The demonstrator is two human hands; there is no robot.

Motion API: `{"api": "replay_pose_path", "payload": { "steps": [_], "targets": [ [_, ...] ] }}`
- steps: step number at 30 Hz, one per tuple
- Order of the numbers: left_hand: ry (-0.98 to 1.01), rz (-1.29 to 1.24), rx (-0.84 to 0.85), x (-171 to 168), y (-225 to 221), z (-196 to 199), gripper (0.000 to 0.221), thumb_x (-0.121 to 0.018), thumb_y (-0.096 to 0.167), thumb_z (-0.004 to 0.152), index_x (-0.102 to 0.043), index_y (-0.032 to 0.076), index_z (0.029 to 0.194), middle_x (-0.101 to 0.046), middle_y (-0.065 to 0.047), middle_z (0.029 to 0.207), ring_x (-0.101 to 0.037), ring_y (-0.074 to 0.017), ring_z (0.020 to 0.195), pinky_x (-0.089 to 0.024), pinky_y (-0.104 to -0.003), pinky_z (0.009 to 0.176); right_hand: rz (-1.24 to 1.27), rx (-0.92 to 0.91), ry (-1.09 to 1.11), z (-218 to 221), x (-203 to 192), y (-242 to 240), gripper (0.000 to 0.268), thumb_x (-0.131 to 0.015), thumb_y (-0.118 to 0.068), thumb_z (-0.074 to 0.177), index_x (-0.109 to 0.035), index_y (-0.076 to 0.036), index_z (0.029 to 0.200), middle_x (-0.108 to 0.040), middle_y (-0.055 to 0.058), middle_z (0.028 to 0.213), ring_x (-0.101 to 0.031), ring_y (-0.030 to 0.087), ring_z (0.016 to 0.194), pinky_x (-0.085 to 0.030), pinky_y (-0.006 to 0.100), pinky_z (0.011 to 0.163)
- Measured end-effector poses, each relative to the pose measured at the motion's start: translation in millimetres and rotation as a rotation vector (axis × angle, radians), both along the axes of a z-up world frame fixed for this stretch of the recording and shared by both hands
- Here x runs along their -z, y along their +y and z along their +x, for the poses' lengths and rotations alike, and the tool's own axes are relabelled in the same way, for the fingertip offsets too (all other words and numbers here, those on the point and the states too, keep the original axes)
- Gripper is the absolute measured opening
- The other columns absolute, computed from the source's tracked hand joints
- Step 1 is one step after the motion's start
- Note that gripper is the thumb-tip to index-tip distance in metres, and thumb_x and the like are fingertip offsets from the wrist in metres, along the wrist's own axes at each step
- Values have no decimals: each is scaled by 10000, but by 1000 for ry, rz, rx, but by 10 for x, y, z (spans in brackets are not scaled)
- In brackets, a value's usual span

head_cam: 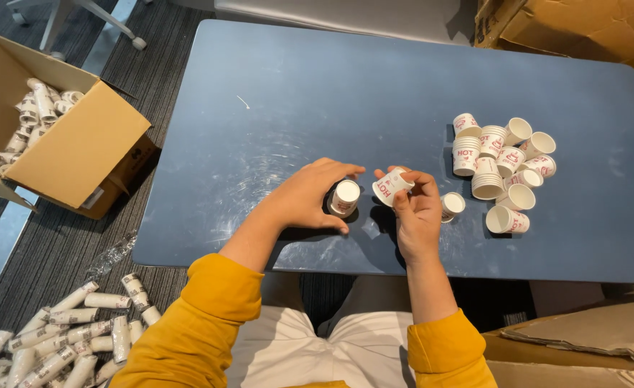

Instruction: Stacking and organizing small paper cups on a table and placing them into tubes or plastic sleeves.

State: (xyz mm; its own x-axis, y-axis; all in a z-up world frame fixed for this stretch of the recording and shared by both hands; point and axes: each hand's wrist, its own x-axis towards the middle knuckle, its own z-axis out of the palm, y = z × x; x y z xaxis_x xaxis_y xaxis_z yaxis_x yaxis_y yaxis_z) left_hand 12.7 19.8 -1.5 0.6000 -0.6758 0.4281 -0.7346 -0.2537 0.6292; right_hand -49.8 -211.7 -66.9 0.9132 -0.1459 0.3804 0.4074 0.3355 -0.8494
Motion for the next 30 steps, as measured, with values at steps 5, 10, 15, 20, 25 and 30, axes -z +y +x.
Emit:
{"api": "replay_pose_path", "payload": {
  "steps": [5,10,15,20,25,30],
  "targets": [
    [-145,-244,-23,-21,-9,-40,679,-876,344,754,-622,87,1329,-674,-111,1299,-592,-346,1245,-445,-464,1074,-79,101,-105,49,-44,87,386,-794,-183,939,-557,-52,1214,-634,205,1373,-663,333,1263,-557,449,1109],
    [-179,-356,-99,36,-41,-37,431,-829,285,870,-710,105,1244,-739,-62,1236,-647,-289,1192,-479,-429,1075,-194,136,-251,211,19,223,407,-796,-162,975,-580,-29,1293,-618,244,1440,-632,272,1297,-538,422,1131],
    [-104,-447,-106,40,11,-3,375,-831,260,840,-742,80,1158,-760,-63,1123,-684,-264,1079,-529,-390,991,-168,41,-179,83,-200,394,426,-505,-175,1110,-467,-42,1513,-543,189,1538,-595,202,1390,-493,336,1182],
    [-76,-417,-68,50,21,14,370,-819,236,811,-737,73,1133,-757,-72,1124,-681,-271,1095,-529,-385,971,-269,124,-182,37,-112,371,401,-521,-47,1092,-463,-13,1487,-566,199,1507,-585,219,1369,-474,351,1169],
    [-53,-435,-10,-50,34,-38,423,-778,205,807,-704,60,1198,-738,-82,1204,-669,-272,1152,-509,-393,1032,-329,167,-185,15,-49,345,364,-600,-50,1073,-533,-1,1427,-627,190,1427,-637,220,1294,-518,369,1132],
    [-10,-434,27,-20,16,-33,385,-795,190,849,-752,89,1218,-771,-66,1169,-720,-237,1085,-524,-381,1023,-425,226,-223,21,-54,372,286,-674,-22,1033,-597,8,1307,-667,175,1357,-685,223,1225,-578,366,1065]
  ]
}}
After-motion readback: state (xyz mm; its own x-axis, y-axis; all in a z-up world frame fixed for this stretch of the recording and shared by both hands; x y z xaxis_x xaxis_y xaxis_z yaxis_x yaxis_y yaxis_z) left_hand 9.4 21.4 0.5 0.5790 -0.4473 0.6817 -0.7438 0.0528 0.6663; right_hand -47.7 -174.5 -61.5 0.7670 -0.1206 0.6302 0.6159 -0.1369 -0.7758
